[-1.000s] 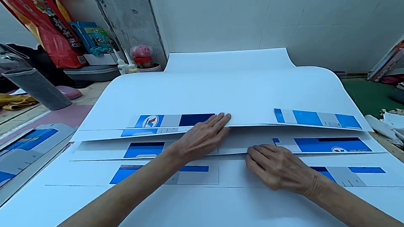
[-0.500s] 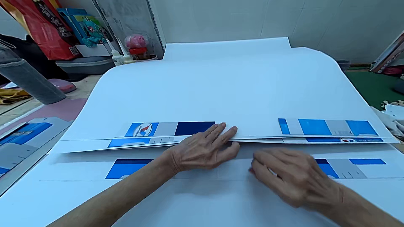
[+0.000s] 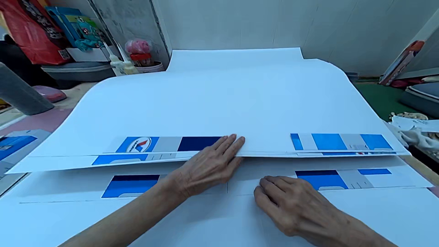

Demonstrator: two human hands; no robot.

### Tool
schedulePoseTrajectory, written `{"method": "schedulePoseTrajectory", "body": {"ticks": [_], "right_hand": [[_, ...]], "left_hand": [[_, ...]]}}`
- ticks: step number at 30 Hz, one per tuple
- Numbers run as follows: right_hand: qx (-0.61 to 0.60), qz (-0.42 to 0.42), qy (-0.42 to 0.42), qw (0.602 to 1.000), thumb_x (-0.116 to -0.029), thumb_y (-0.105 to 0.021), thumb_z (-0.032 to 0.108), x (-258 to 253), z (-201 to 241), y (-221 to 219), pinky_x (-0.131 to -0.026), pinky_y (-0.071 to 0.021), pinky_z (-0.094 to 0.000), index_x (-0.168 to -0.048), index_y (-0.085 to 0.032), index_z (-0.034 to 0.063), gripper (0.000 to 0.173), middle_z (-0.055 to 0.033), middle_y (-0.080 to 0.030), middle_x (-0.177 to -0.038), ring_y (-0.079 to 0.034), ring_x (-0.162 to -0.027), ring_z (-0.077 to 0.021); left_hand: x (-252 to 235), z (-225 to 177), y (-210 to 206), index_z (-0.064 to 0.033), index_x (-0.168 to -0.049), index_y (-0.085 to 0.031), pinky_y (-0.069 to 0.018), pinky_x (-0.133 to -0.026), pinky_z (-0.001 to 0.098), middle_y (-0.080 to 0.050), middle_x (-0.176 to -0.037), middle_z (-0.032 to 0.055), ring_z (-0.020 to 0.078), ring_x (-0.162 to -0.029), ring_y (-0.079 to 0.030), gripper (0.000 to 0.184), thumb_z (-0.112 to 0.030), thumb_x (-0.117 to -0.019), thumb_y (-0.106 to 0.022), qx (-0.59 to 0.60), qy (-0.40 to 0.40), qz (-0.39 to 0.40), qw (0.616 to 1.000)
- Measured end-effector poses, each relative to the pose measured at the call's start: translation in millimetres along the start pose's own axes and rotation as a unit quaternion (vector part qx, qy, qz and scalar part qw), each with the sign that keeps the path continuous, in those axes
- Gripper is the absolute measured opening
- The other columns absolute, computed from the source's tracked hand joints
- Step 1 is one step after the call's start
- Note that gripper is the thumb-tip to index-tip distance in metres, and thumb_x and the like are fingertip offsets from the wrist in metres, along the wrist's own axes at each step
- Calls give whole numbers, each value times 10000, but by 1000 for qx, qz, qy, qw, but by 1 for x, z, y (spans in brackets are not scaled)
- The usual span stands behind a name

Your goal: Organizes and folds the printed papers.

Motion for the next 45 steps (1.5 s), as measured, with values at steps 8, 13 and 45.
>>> {"method": "schedulePoseTrajectory", "body": {"ticks": [8, 13, 45], "right_hand": [[50, -23, 49, 997, -975, -433, -8, -3, 14, 4, -549, -512, -310, -858, -681, 11, 274, -126, -694, -741, -663, -620, -228], [49, -48, 46, 997, -972, -450, -18, -8, 11, 15, -510, -467, -288, -851, -665, 12, 248, -108, -657, -718, -614, -587, -206], [107, -50, 11, 993, -923, -559, 29, -5, -6, 9, -489, -452, -259, -867, -737, 23, 187, -65, -620, -659, -600, -555, -172]], "left_hand": [[19, -35, 8, -20, -1121, -715, -553, -982, 411, -671, -1309, 209, 350, -1220, -660, 393, -223, -1050, -387, 87, 13, 23, 996], [19, -39, 16, -24, -1094, -693, -591, -870, 343, -714, -1218, 193, 304, -1119, -714, 280, -131, -1044, -439, 67, 7, -18, 998], [14, -21, 15, -15, -805, -600, -592, -626, 320, -739, -1014, 202, 276, -880, -762, 240, -24, -957, -415, -44, 3, -81, 996]]}}
Point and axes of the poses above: each hand's wrist, its own x-axis away from the middle knuckle, its own y-axis out of the back of the hand, z = x × y, the point moved 5 cm from there along -x, towards the middle knuckle
